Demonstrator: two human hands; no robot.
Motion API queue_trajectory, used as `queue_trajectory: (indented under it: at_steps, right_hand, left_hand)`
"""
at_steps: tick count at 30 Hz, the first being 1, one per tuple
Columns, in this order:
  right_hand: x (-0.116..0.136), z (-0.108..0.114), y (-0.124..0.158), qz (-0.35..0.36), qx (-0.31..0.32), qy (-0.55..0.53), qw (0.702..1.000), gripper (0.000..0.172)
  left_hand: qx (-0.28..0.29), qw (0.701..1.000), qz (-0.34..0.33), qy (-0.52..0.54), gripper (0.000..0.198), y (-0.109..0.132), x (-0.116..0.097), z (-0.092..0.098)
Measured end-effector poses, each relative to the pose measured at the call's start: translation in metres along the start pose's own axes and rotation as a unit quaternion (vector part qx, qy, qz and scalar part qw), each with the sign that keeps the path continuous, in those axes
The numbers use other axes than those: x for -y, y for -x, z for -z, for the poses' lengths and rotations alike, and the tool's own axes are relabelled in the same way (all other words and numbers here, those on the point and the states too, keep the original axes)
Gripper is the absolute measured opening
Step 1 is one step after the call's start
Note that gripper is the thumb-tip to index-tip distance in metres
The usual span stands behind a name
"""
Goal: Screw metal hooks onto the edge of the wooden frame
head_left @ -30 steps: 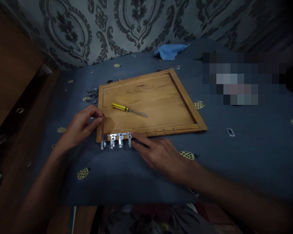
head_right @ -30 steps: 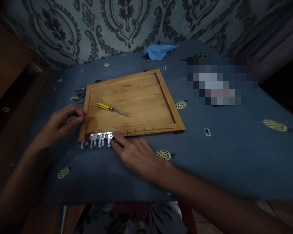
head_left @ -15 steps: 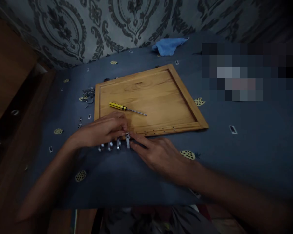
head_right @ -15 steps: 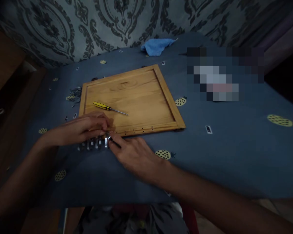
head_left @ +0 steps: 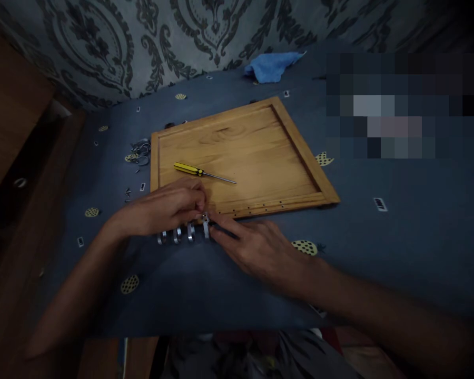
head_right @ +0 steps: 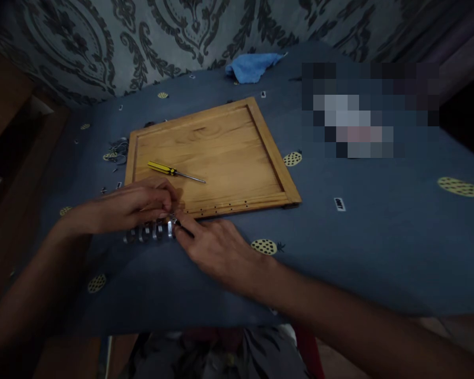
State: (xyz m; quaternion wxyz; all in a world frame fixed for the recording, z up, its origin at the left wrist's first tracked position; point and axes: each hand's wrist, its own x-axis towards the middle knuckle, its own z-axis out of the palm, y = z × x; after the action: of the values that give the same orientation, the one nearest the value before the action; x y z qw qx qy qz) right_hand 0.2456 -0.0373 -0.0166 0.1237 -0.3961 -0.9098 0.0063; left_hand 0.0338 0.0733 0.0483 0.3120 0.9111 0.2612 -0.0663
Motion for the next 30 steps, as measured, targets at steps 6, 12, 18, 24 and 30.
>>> queue_trajectory:
  at_steps: [6,12,18,24,30]
  right_hand:
    - [0.0004,0.0024,-0.0006,0.0,0.015,0.002,1.0,0.039]
    - [-0.0006,0.0027,-0.0003,0.009,0.016,0.019,1.0,0.032]
    - [-0.001,0.0,0.0003,0.012,0.012,0.02,1.0,0.031]
    - [-0.0007,0.0003,0.0003,0.01,0.007,0.01,1.0,0.032]
    - [-0.0006,-0.0007,-0.0002,0.009,-0.001,-0.002,1.0,0.032]
  left_hand:
    - [0.01,1.0,0.006,-0.014,0.018,-0.0029,-0.0008,0.0017]
    - [0.022,0.999,0.012,-0.037,0.019,-0.0069,-0.0064,0.0043]
    - [0.021,0.999,0.011,-0.041,0.014,-0.0078,-0.0033,0.004]
    - [0.022,0.999,0.008,-0.042,0.017,-0.009,-0.0051,0.0046]
    - [0.034,0.998,0.016,-0.047,0.02,-0.0101,-0.0069,0.005]
